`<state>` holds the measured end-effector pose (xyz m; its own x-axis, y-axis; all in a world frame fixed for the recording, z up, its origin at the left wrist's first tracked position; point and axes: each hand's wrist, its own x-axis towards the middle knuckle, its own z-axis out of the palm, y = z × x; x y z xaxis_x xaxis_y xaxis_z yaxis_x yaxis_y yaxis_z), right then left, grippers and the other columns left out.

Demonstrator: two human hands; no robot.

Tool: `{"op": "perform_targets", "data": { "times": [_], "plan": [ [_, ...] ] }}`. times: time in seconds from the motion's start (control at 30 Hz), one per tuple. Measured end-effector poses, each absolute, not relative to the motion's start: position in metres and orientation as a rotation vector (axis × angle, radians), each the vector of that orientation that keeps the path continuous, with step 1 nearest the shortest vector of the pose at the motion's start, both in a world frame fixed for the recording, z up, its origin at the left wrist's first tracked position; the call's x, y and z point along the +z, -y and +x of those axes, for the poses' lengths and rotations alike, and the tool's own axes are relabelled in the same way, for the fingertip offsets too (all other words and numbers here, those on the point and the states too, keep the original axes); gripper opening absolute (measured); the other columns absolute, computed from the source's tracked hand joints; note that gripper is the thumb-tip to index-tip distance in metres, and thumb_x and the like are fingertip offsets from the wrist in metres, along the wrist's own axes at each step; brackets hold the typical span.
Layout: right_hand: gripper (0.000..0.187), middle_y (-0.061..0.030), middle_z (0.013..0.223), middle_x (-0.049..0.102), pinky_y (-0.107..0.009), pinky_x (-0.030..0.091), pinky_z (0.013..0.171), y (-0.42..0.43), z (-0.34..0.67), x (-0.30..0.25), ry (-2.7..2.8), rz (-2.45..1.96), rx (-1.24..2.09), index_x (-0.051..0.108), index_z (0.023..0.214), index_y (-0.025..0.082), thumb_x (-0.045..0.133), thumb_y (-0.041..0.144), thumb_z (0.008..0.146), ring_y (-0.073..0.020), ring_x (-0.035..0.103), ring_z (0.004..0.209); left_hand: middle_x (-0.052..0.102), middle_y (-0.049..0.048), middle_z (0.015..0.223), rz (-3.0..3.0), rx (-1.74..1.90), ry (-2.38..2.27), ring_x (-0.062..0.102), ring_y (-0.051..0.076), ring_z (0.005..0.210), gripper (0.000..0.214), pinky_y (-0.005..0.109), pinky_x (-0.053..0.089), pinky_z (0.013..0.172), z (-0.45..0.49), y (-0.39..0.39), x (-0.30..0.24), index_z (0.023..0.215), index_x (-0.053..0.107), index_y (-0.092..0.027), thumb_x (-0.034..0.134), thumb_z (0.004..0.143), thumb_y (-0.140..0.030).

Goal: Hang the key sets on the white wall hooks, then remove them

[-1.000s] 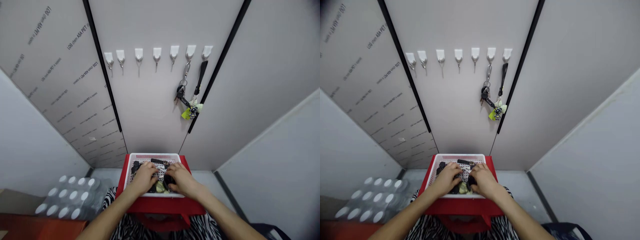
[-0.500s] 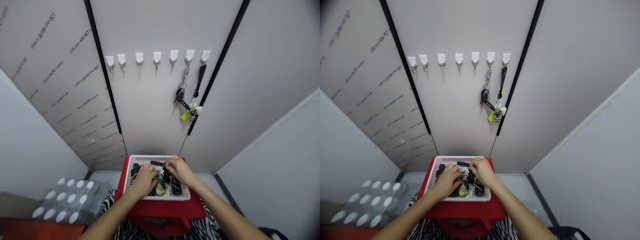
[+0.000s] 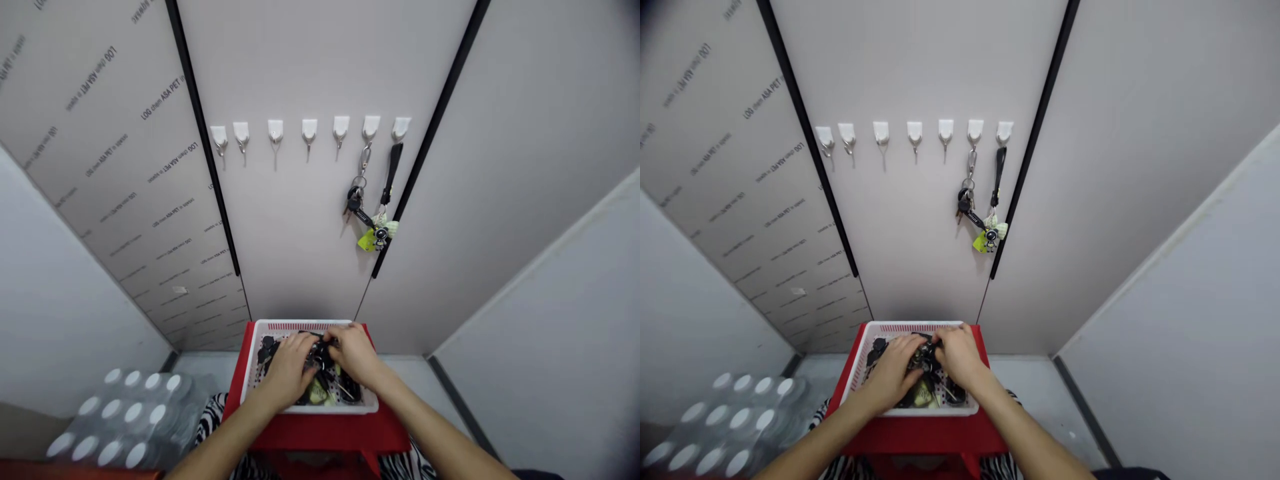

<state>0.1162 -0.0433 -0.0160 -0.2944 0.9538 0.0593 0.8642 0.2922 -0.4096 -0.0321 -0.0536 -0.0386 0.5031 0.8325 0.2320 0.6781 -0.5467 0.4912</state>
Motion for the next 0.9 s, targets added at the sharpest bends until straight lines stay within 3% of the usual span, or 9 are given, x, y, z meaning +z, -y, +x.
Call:
{"op": "perform_targets", "data": {
  "times": [0.07,0.17,0.27,0.43,0.63,0.8,0.9],
  "plan": [
    [0.023,-0.0007,0.071,0.060,-0.024,0.034,0.065,0.043,0.112,-0.009,2.246,-1.503,0.763,0.053,0.078,0.018,0.040,0.012,0.060,-0.0118,0.052,0.066,0.047,0.0035,0.097,2.401,0.635,-1.235,0.038,0.017,0.089,0.039,0.030,0.029,0.076,-0.032,0.053,-0.040,0.101,0.038,-0.020,0.046,0.064,-0.019],
    [0.031,-0.0013,0.076,0.060,-0.020,0.037,0.059,0.040,0.118,0.000,2.193,-1.331,1.013,0.045,0.094,0.017,0.038,0.016,0.064,-0.0103,0.053,0.066,0.053,0.0025,0.078,2.378,0.613,-1.292,0.042,0.016,0.078,0.017,0.028,0.031,0.070,-0.033,0.051,-0.044,0.080,0.050,-0.019,0.038,0.068,-0.017],
    [0.027,-0.0053,0.078,0.060,-0.029,0.034,0.069,0.037,0.132,0.005,2.266,-1.561,0.623,0.051,0.088,0.015,0.040,0.017,0.064,-0.0154,0.051,0.073,0.053,0.0017,0.070,2.358,0.664,-1.352,0.043,0.015,0.074,0.016,0.027,0.031,0.068,-0.034,0.049,-0.047,0.068,0.052,-0.018,0.036,0.069,-0.015],
    [0.016,-0.0094,0.071,0.060,-0.045,0.015,0.082,0.044,0.138,-0.005,2.677,-1.711,0.142,0.057,0.069,0.014,0.050,0.020,0.056,-0.0240,0.045,0.083,0.053,0.0016,0.079,2.374,0.688,-1.359,0.041,0.015,0.080,0.017,0.027,0.030,0.072,-0.034,0.049,-0.047,0.076,0.052,-0.019,0.040,0.066,-0.014],
    [0.029,-0.0104,0.081,0.058,-0.042,0.013,0.081,0.052,0.129,-0.021,2.696,-1.717,0.058,0.054,0.080,0.013,0.050,0.029,0.056,-0.0235,0.042,0.085,0.052,0.0016,0.080,2.449,0.557,-1.470,0.041,0.016,0.080,0.017,0.029,0.029,0.071,-0.035,0.051,-0.046,0.076,0.053,-0.020,0.039,0.067,-0.017],
    [0.023,-0.0063,0.079,0.058,-0.036,0.020,0.076,0.051,0.130,-0.027,2.605,-1.766,0.091,0.051,0.078,0.017,0.048,0.019,0.056,-0.0199,0.044,0.080,0.051,0.0024,0.083,2.439,0.564,-1.566,0.041,0.016,0.081,0.020,0.029,0.031,0.071,-0.034,0.043,-0.045,0.081,0.052,-0.020,0.039,0.067,-0.017],
    [0.025,-0.0055,0.081,0.057,-0.038,0.016,0.077,0.050,0.131,-0.027,2.523,-1.759,0.038,0.050,0.081,0.018,0.047,0.018,0.057,-0.0203,0.043,0.082,0.052,0.0031,0.087,2.490,0.561,-1.520,0.042,0.016,0.083,0.024,0.027,0.032,0.072,-0.029,0.031,-0.041,0.089,0.050,-0.019,0.036,0.069,-0.016]
  ]
}}
